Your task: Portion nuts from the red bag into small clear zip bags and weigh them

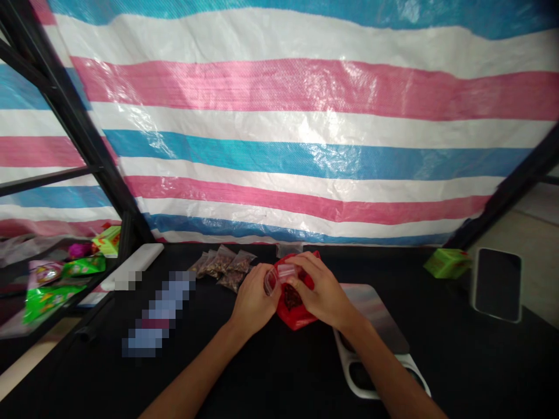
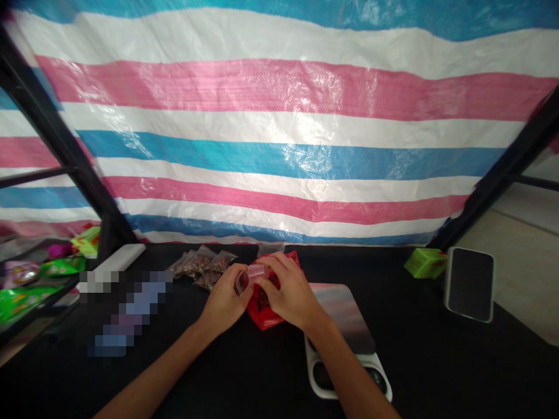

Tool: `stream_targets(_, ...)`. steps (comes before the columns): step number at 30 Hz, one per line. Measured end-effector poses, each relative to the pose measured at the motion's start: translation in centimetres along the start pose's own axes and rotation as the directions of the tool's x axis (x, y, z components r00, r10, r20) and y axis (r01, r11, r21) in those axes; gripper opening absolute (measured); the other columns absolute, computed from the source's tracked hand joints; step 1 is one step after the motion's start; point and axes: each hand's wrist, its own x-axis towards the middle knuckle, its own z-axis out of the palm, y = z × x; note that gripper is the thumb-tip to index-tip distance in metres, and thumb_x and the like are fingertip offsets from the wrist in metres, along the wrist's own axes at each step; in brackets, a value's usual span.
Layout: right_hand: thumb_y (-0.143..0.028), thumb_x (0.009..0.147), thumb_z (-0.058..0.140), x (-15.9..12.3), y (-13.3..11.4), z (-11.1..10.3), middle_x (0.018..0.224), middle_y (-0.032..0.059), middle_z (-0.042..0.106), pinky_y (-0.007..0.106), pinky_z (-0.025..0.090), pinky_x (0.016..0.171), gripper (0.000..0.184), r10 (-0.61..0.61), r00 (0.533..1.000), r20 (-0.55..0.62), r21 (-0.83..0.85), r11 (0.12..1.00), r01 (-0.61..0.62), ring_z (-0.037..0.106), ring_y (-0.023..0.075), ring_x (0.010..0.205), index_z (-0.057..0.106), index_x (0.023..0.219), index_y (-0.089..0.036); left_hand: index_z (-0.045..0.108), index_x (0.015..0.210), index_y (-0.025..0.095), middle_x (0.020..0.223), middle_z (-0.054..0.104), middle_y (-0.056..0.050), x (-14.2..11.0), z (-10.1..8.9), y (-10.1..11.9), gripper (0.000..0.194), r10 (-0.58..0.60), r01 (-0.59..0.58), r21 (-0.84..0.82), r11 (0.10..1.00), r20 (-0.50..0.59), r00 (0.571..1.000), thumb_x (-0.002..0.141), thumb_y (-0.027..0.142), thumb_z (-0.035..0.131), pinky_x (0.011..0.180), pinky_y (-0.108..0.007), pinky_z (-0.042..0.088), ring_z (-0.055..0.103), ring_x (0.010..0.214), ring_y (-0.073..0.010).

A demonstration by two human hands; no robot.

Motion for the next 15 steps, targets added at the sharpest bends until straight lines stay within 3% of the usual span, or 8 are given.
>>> stream_targets(2, -0.016, 0.094, 0.061, 0.2, 0.5, -1.0, 0.121, 0.0053, 0.066, 0.036, 0.045, 0.100, 0.029, 0.022, 0.999, -0.024, -0.047, 0.999, -0.023, 0.061, 0.0225, 0.113, 0.063, 0.121, -0.026, 0.057, 0.095, 0.023, 0.091, 0.066, -0.003, 0.3, -0.5, 0.2, 0.007, -0.131, 0.132, 0.027, 0.991, -0.047, 0.990, 0.093, 0.029, 0.054, 0.076, -0.031, 0.042, 0.063, 0.085, -0.0217)
stream_targets(6, -0.004, 0.084, 0.060, 0.1, 1.7, -2.2, 0.118, 0.0029, 0.069, 0.036, 0.040, 0.098, 0.037, 0.072, 0.991, 0.112, -0.232, 0.972, -0.045, 0.062, 0.0214, 0.111, 0.066, 0.113, -0.026, 0.051, 0.094, 0.024, 0.086, 0.067, -0.004, 0.5, -1.6, 0.9, 0.016, -0.366, 0.373, 0.139, 0.917, -0.074, 0.928, 0.095, 0.040, 0.052, 0.066, -0.031, 0.033, 0.065, 0.076, -0.0242)
stream_targets(9, -0.002, 0.083, 0.058, -0.1, 2.5, -1.7, 0.116, 0.0035, 0.071, 0.037, 0.036, 0.100, 0.037, 0.132, 0.975, 0.179, -0.359, 0.932, -0.060, 0.062, 0.0219, 0.112, 0.068, 0.111, -0.024, 0.048, 0.094, 0.024, 0.084, 0.068, -0.007, -0.2, -1.6, 1.8, 0.025, -0.429, 0.425, 0.184, 0.886, -0.018, 0.903, 0.095, 0.049, 0.052, 0.065, -0.031, 0.030, 0.066, 0.075, -0.0279)
stream_targets(12, -0.004, 0.085, 0.055, -0.3, 2.9, -0.9, 0.119, 0.0048, 0.071, 0.036, 0.035, 0.098, 0.037, 0.185, 0.959, 0.215, -0.419, 0.905, -0.080, 0.062, 0.0222, 0.114, 0.068, 0.114, -0.023, 0.047, 0.093, 0.024, 0.079, 0.067, -0.005, -1.4, -0.4, 2.2, 0.029, -0.415, 0.413, 0.038, 0.910, 0.107, 0.904, 0.088, 0.047, 0.064, 0.063, -0.030, 0.033, 0.065, 0.070, -0.0254)
stream_targets(15, -0.002, 0.086, 0.053, -0.5, 3.1, -0.6, 0.126, 0.0044, 0.069, 0.035, 0.036, 0.094, 0.041, 0.231, 0.939, 0.256, -0.437, 0.894, -0.101, 0.065, 0.0207, 0.109, 0.065, 0.118, -0.024, 0.046, 0.094, 0.023, 0.081, 0.066, -0.002, -2.3, 0.9, 2.0, 0.034, -0.367, 0.401, -0.280, 0.872, 0.167, 0.915, 0.078, 0.027, 0.075, 0.061, -0.025, 0.039, 0.065, 0.070, -0.0195)
